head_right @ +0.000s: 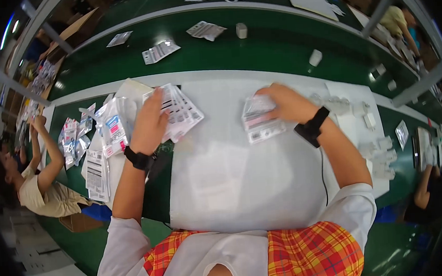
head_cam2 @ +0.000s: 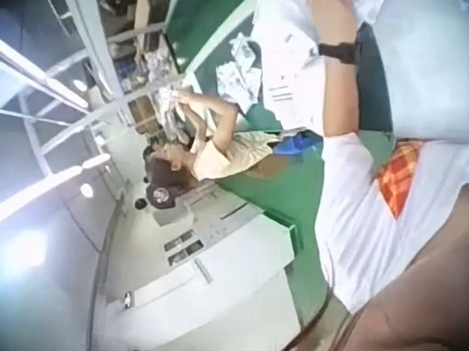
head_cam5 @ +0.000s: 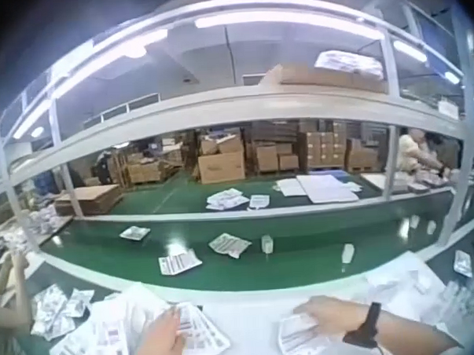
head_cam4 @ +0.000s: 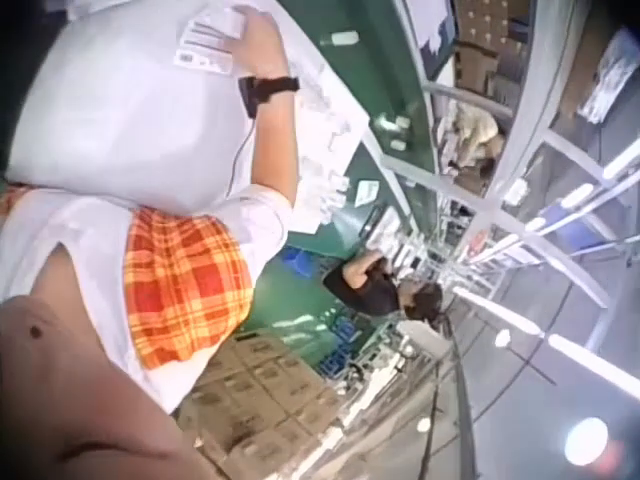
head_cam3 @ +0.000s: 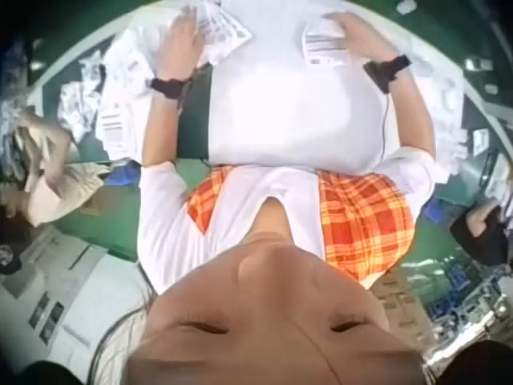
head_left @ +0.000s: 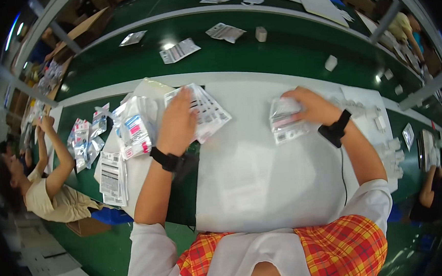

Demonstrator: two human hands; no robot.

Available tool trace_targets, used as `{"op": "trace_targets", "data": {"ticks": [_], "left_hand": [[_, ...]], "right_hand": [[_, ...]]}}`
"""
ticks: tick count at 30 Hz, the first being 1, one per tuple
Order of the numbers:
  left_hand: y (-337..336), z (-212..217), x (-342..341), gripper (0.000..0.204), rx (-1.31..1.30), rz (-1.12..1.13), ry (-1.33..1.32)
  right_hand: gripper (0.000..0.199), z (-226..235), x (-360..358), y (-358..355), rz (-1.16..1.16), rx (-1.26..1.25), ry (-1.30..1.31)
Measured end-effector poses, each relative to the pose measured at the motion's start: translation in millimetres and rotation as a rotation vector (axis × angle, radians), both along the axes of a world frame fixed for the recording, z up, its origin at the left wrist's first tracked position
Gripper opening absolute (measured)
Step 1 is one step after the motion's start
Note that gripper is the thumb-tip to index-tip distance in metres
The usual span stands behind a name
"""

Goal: Packaging small electronic components into labeled plastic bags at a workstation.

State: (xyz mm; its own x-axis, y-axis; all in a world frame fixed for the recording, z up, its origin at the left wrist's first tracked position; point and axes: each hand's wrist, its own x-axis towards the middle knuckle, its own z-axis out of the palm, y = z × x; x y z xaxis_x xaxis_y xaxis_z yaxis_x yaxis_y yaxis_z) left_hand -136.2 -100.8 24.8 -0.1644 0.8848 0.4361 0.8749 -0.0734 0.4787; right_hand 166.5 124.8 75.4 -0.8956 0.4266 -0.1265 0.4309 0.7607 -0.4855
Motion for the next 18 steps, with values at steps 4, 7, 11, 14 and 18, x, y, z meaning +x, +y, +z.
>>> {"op": "trace_targets", "data": {"ticks": [4,7,11,14,18], "left_hand": [[-3.3,-3.6,-23.6,0.037,-0.297,0.261,0.220],[8.1,20.4,2.4,0.038,-0.477,0.271,0.301],[29.6,37.8,74.2,0.031,-0.098,0.124,0.275],[53.8,0.4,120.0,0.030,-0.077,-0.064,0.317],[68.0,-20.4,130.3,0.037,-0.223,-0.082,0.237]], "right_hand": [[0.056,15.2,-4.4,97.7,-0.284,0.176,0.279],[0.053,25.1,-14.5,101.8,-0.417,0.314,0.334],[0.041,37.6,-43.6,26.9,-0.107,0.197,0.511],[0.025,38.8,-46.0,-45.9,0.050,0.134,0.238],[0.018,-10.0,-37.7,-68.0,-0.006,-0.070,0.171]]}}
